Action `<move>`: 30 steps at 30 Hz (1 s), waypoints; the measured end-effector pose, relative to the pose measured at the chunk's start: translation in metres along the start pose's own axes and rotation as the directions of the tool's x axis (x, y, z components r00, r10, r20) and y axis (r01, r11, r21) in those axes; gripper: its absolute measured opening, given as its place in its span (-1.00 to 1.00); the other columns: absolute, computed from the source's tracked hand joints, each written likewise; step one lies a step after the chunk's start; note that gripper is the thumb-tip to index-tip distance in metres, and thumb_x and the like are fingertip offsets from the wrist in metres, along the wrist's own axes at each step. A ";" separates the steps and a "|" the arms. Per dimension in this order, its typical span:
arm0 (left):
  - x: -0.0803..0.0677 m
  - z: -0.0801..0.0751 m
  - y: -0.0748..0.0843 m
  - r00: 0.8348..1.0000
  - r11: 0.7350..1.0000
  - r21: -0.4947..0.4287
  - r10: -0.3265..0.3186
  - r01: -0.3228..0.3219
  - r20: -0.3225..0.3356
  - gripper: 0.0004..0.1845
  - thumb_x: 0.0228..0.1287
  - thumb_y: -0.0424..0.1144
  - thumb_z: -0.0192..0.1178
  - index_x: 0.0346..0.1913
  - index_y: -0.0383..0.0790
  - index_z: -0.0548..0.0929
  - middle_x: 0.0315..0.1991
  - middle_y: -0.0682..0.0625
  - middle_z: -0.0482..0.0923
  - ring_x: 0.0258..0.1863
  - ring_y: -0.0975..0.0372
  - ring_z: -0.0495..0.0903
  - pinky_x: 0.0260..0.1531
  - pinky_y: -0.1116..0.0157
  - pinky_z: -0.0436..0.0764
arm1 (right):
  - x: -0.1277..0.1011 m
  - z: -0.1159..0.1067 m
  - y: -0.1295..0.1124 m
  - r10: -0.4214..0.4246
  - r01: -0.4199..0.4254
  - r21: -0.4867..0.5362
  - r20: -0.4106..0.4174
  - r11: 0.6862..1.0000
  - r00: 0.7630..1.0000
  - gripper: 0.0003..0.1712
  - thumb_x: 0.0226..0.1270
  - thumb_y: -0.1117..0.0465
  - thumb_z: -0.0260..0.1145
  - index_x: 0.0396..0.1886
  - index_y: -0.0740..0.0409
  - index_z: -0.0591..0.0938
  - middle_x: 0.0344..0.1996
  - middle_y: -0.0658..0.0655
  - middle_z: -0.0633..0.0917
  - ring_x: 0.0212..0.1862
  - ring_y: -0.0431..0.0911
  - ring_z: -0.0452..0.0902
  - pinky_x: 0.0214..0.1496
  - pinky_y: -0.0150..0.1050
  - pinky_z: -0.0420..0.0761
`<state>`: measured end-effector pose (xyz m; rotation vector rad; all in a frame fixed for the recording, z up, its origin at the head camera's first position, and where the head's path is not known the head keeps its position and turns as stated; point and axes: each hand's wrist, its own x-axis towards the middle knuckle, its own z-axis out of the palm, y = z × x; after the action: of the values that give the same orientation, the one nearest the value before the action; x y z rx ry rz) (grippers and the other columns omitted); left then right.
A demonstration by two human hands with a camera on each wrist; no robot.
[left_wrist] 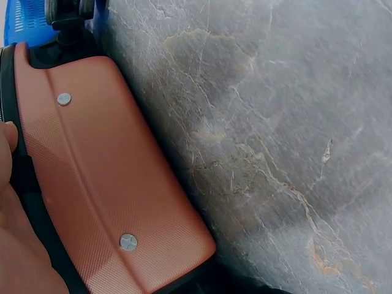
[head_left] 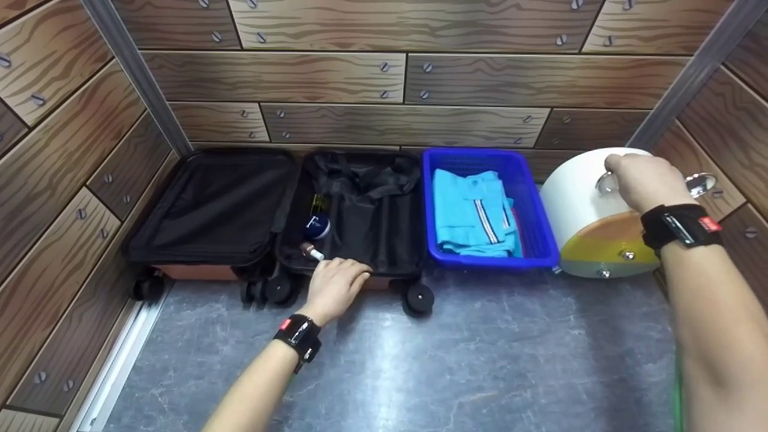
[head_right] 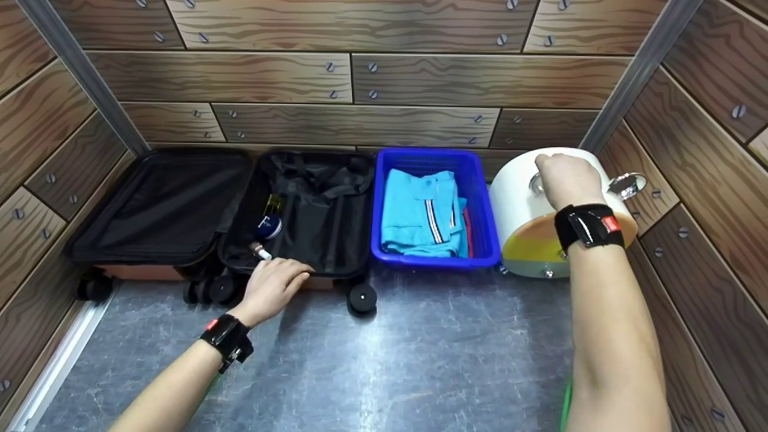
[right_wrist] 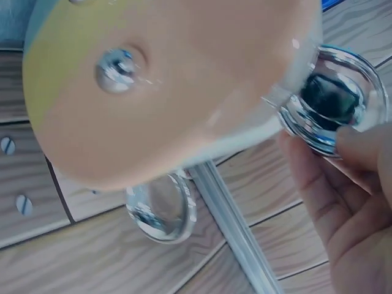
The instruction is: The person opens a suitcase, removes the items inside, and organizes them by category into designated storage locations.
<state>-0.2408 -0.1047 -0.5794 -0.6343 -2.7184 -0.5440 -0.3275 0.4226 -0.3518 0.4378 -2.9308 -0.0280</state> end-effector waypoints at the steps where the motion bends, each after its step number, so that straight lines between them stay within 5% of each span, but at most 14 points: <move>1: 0.000 0.000 0.000 1.000 1.000 -0.001 0.001 -0.001 -0.001 -0.75 0.56 -0.04 0.11 0.02 0.03 0.77 -0.04 0.15 0.73 -0.02 0.13 0.63 -0.01 0.10 0.46 | -0.001 -0.001 -0.001 -0.002 0.003 -0.002 0.011 1.000 1.000 -0.70 0.20 0.63 0.13 -0.13 0.33 0.60 -0.26 0.51 0.66 -0.26 0.47 0.58 -0.31 0.42 0.52; 23: 0.000 0.000 0.000 1.000 1.000 0.008 -0.001 0.001 0.008 -0.74 0.57 -0.03 0.08 0.02 0.05 0.76 -0.04 0.15 0.73 -0.02 0.13 0.63 0.00 0.09 0.46 | -0.011 -0.023 -0.011 -0.003 0.008 -0.029 0.189 1.000 0.982 -0.84 0.28 0.42 0.20 -0.22 0.30 0.69 -0.24 0.40 0.71 -0.26 0.31 0.61 -0.25 0.33 0.55; 30: 0.000 0.002 -0.002 1.000 1.000 0.005 0.002 -0.002 0.006 -0.73 0.57 -0.02 0.08 0.03 0.05 0.76 -0.03 0.15 0.73 -0.01 0.13 0.62 0.00 0.09 0.45 | -0.013 -0.030 -0.013 -0.006 0.012 -0.025 0.248 1.000 0.969 -0.84 0.22 0.29 0.30 -0.32 0.35 0.68 -0.38 0.34 0.69 -0.38 0.17 0.55 -0.29 0.23 0.53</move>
<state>-0.2418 -0.1054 -0.5816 -0.6380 -2.7239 -0.5351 -0.3057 0.4145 -0.3251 0.4752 -3.1696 -0.1313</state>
